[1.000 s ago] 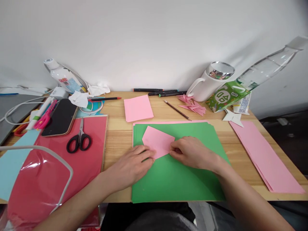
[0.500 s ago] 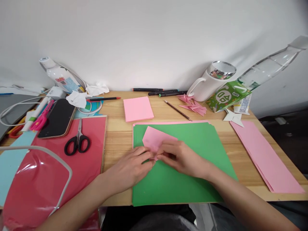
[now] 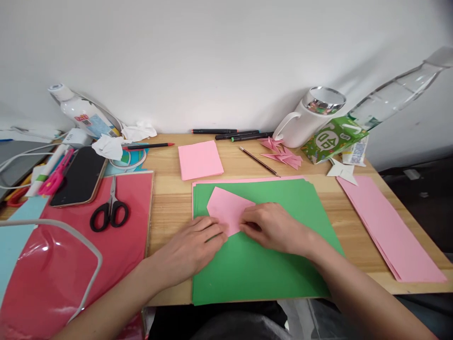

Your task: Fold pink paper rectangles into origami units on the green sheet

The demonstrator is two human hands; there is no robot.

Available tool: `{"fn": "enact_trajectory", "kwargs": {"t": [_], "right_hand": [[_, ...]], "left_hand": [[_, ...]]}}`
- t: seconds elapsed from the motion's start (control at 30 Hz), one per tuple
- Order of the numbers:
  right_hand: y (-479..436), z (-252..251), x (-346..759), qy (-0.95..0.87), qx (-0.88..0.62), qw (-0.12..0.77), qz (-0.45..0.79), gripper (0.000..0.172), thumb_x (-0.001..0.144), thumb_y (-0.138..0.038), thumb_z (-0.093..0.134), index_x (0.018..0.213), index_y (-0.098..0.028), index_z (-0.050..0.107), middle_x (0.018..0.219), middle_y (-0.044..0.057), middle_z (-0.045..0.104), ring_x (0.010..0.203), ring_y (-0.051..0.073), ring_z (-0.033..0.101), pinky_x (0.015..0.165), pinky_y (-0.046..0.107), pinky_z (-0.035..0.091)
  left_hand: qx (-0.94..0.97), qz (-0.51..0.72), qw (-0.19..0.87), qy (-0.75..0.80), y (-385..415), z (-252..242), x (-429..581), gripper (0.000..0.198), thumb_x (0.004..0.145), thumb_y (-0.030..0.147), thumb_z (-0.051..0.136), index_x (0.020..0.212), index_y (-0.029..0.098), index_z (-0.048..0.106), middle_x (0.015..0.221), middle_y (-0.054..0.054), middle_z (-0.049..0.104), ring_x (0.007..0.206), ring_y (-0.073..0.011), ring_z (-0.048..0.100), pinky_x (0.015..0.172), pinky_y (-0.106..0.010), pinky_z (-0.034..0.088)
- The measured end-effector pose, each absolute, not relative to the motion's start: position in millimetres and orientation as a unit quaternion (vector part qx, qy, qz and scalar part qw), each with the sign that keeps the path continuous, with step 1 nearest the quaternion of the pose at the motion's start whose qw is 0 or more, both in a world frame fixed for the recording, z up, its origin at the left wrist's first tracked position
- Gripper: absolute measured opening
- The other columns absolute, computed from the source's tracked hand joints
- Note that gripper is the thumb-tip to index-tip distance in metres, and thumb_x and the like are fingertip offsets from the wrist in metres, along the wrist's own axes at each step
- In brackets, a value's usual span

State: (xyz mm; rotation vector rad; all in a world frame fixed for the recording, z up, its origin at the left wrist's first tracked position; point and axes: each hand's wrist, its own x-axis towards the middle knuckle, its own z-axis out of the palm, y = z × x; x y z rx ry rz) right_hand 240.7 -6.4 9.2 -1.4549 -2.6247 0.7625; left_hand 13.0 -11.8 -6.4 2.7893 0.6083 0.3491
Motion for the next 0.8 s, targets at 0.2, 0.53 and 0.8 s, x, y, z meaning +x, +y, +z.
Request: {"fn": "enact_trajectory", "kwargs": {"t": [0.2,0.53,0.8], "right_hand": [[7,-5,250,-0.777,-0.591,0.071,0.204,0.024,0.077,-0.019,0.053,0.053,-0.017,0.052,0.049,-0.002,0.048,0.046,0.009,0.033,0.050,0.025,0.021],[11,-16,247,-0.730,-0.492,0.347,0.324,0.019,0.083,-0.015,0.047,0.093,-0.017,0.064,0.113,0.013,0.058,0.097,0.019,0.058,0.070,0.028,0.048],[16,-14,257,-0.649,-0.481,0.254,0.532,0.021,0.083,-0.024,0.051,0.086,-0.013,0.068,0.071,0.002,0.065,0.059,0.010,0.057,0.055,0.023,0.047]], "left_hand": [[0.962,0.137,0.133,0.194,-10,-5,12,0.016,0.090,0.018,0.049,0.100,0.014,0.062,0.117,-0.009,0.063,0.109,-0.0221,0.054,0.089,-0.036,0.049],[0.967,0.163,0.080,0.180,-14,-9,4,0.017,0.091,0.018,0.047,0.095,0.011,0.062,0.118,-0.014,0.061,0.120,-0.0251,0.051,0.093,-0.036,0.052],[0.963,0.159,-0.010,0.215,-9,-18,-2,0.026,0.089,0.010,0.048,0.114,0.009,0.056,0.119,-0.015,0.062,0.124,-0.0279,0.049,0.101,-0.045,0.046]]}}
